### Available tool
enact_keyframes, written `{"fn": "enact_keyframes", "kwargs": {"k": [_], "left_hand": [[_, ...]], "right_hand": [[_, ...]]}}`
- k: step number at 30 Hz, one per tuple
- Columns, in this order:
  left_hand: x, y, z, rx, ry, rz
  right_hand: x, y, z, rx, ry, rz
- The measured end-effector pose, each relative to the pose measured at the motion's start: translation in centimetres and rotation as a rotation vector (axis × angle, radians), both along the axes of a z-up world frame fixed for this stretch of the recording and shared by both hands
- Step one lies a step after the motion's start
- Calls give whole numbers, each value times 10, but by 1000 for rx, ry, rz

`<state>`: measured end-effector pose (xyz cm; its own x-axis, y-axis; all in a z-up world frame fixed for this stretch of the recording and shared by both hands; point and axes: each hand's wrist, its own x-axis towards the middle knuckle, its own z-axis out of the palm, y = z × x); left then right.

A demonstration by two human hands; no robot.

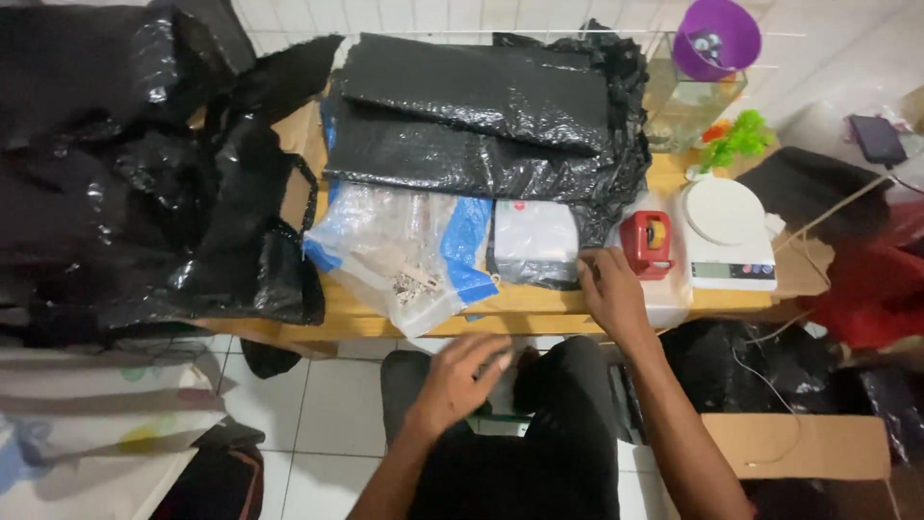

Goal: The person scoops a granular substance from a large bag into a small plastic bag using a scoop, then places the small bag on a digital scale to weigh it. The person repeats the scooping and weighing process to reach a target weight.

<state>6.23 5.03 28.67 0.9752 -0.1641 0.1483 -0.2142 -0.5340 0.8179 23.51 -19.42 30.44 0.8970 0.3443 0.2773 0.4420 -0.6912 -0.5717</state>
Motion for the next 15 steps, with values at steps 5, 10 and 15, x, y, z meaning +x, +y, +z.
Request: {"fn": "enact_keyframes", "kwargs": {"k": [5,10,15], "left_hand": [[50,37,44,451,-691,349],[54,51,39,671,-341,404],[51,54,35,625,-203,324]], "right_hand": [[6,36,25,-45,-55,30],[1,64,36,-90,-85,120],[3,78,7,-402,-56,221]]}}
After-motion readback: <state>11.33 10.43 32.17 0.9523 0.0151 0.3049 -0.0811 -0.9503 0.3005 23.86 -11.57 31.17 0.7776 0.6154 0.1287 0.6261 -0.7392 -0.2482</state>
